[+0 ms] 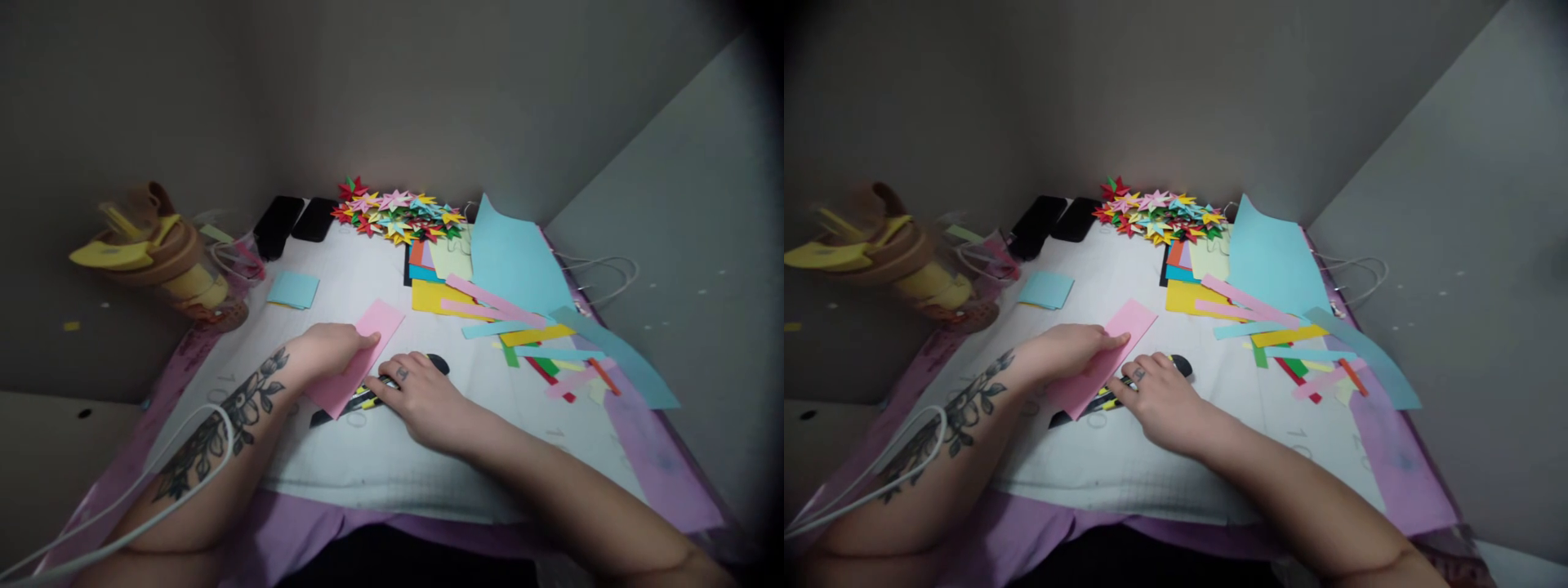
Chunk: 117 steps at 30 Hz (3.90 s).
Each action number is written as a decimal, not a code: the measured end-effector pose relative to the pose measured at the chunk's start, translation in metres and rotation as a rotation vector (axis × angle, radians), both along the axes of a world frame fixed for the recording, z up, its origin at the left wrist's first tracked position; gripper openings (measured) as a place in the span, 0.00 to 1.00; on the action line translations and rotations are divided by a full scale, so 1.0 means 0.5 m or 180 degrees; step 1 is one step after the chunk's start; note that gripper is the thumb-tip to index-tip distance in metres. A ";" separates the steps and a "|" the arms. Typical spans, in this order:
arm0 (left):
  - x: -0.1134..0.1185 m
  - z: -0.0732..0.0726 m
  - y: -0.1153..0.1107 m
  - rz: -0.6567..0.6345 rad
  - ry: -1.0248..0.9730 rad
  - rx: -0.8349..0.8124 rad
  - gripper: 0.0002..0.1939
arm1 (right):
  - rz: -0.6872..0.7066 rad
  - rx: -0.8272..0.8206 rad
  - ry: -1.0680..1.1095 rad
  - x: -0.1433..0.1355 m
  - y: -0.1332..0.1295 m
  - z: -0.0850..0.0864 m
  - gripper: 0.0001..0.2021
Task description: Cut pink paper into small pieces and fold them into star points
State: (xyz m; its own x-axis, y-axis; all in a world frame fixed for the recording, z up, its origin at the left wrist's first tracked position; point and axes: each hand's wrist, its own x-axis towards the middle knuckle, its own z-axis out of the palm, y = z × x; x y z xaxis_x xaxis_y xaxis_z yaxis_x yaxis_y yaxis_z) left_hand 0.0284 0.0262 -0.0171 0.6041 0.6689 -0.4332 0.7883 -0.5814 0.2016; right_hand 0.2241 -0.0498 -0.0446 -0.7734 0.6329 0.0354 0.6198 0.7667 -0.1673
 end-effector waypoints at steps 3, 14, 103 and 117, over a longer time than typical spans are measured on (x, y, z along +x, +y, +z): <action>0.003 0.012 -0.003 -0.0110 0.0320 0.0050 0.28 | 0.0258 -0.0358 0.0080 0.026 0.003 0.016 0.23; -0.013 0.003 -0.002 -0.0024 0.0100 0.0008 0.35 | -0.0434 -0.0736 0.1061 0.162 0.070 0.024 0.23; 0.002 -0.109 -0.062 0.1614 -0.1371 0.1448 0.29 | -0.2201 0.0015 0.0356 0.264 0.132 -0.040 0.26; 0.012 -0.094 -0.068 0.1119 -0.1041 0.1551 0.29 | -0.1826 -0.0014 0.0558 0.244 0.126 -0.045 0.27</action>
State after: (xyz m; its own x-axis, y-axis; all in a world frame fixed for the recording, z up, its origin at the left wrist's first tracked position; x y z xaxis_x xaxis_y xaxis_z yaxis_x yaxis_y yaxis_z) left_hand 0.0344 -0.0076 -0.0644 0.3638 0.9217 0.1348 0.8900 -0.3866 0.2416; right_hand 0.3463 0.0132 -0.0670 -0.2909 0.9481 0.1280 0.8975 0.3168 -0.3069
